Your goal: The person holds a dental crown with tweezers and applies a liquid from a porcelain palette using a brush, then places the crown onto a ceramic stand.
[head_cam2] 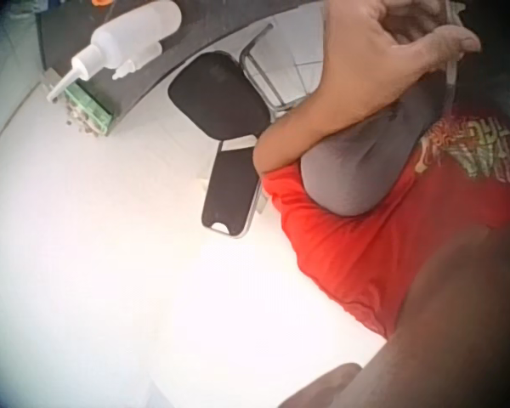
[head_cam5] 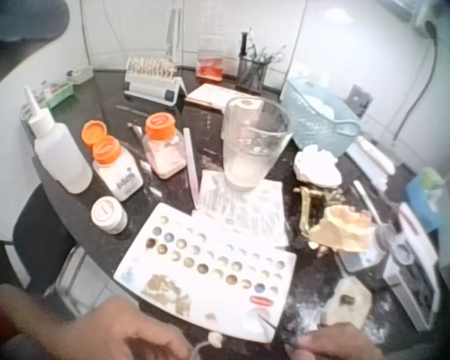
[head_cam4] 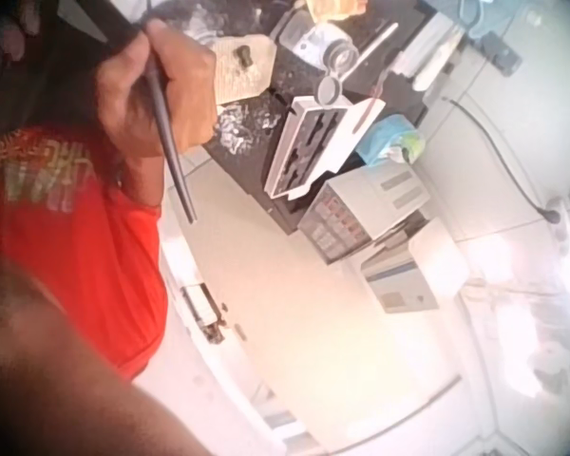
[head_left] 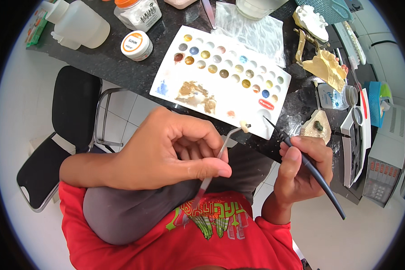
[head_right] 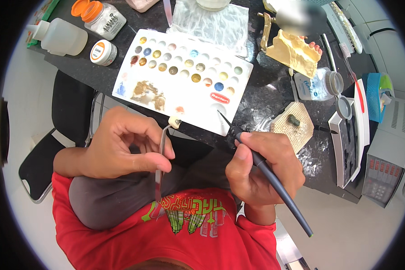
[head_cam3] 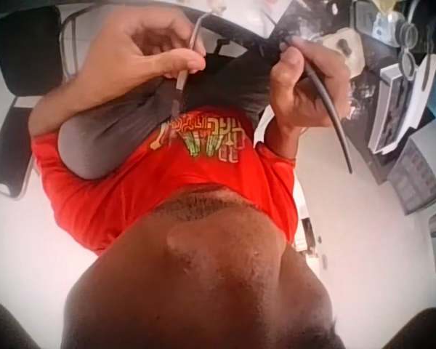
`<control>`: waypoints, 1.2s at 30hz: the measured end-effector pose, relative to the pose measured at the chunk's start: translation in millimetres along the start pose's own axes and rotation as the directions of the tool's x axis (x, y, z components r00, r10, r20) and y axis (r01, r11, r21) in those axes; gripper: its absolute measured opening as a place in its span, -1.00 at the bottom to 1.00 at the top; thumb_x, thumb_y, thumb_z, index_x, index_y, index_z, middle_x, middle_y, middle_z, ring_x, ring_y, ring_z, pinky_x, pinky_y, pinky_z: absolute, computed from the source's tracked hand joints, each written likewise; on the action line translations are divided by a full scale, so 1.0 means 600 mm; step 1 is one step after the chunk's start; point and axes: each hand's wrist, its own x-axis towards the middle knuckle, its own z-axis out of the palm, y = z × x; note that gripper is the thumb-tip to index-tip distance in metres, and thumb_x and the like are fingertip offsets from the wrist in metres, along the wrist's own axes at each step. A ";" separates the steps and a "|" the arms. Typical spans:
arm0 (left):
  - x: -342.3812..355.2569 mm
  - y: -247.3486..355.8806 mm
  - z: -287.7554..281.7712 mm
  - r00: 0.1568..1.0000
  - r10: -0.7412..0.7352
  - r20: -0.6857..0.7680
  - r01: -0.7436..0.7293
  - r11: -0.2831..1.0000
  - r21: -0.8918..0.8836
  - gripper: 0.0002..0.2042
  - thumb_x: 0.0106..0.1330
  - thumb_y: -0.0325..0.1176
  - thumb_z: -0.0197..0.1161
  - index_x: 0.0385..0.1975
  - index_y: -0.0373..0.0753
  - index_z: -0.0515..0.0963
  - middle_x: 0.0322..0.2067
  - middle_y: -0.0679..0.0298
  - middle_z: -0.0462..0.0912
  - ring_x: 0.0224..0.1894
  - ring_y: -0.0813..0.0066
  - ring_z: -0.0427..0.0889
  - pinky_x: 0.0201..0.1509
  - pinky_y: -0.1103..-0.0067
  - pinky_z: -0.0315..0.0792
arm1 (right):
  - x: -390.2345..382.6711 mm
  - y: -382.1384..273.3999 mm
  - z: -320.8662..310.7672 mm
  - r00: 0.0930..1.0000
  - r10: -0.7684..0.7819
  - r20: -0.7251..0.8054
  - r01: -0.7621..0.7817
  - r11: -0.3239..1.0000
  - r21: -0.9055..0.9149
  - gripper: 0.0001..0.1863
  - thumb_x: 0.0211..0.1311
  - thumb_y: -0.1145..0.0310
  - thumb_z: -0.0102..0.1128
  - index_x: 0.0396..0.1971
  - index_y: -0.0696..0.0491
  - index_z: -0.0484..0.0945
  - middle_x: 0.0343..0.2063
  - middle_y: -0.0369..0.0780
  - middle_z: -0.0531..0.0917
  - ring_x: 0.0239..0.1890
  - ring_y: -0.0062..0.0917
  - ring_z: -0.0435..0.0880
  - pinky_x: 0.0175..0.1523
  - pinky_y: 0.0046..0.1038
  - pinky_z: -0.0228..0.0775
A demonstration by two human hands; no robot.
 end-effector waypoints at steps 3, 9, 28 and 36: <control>0.001 -0.015 0.001 0.977 0.200 -0.080 -0.177 0.957 0.228 -0.85 0.10 -0.48 0.39 -0.47 -0.41 0.55 -0.54 0.23 0.65 -0.54 0.58 0.66 -0.50 0.74 0.50 | 0.001 -0.001 0.001 1.000 0.000 0.012 0.000 1.000 -0.001 -0.89 -0.08 0.58 0.19 -0.48 0.26 0.53 -0.64 -0.12 0.59 -0.65 -0.50 0.58 -0.53 -0.61 0.41; 0.008 -0.019 0.001 0.916 0.375 -0.140 -0.266 0.831 0.489 -0.81 0.05 -0.42 0.44 -0.49 -0.39 0.57 -0.59 0.24 0.63 -0.60 0.60 0.64 -0.56 0.75 0.46 | 0.002 -0.002 -0.004 1.000 -0.019 0.007 0.019 0.998 0.059 -0.89 -0.06 0.55 0.18 -0.48 0.26 0.54 -0.66 -0.13 0.58 -0.66 -0.50 0.56 -0.54 -0.60 0.38; 0.015 -0.027 0.002 0.879 0.457 -0.137 -0.308 0.764 0.567 -0.77 0.00 -0.35 0.47 -0.54 -0.35 0.57 -0.63 0.28 0.60 -0.65 0.64 0.57 -0.62 0.77 0.42 | 0.016 0.002 -0.002 0.920 -0.330 0.212 0.284 0.933 0.220 -0.69 -0.16 0.57 0.29 -0.30 0.17 0.52 -0.55 -0.18 0.58 -0.63 -0.49 0.58 -0.55 -0.59 0.38; 0.013 -0.026 -0.002 0.881 0.459 -0.116 -0.312 0.748 0.586 -0.77 -0.01 -0.36 0.48 -0.53 -0.36 0.57 -0.62 0.26 0.61 -0.64 0.62 0.59 -0.62 0.76 0.43 | 0.016 -0.004 0.002 0.928 -0.308 0.208 0.267 0.942 0.204 -0.71 -0.14 0.56 0.28 -0.31 0.17 0.52 -0.56 -0.18 0.57 -0.63 -0.48 0.59 -0.55 -0.59 0.39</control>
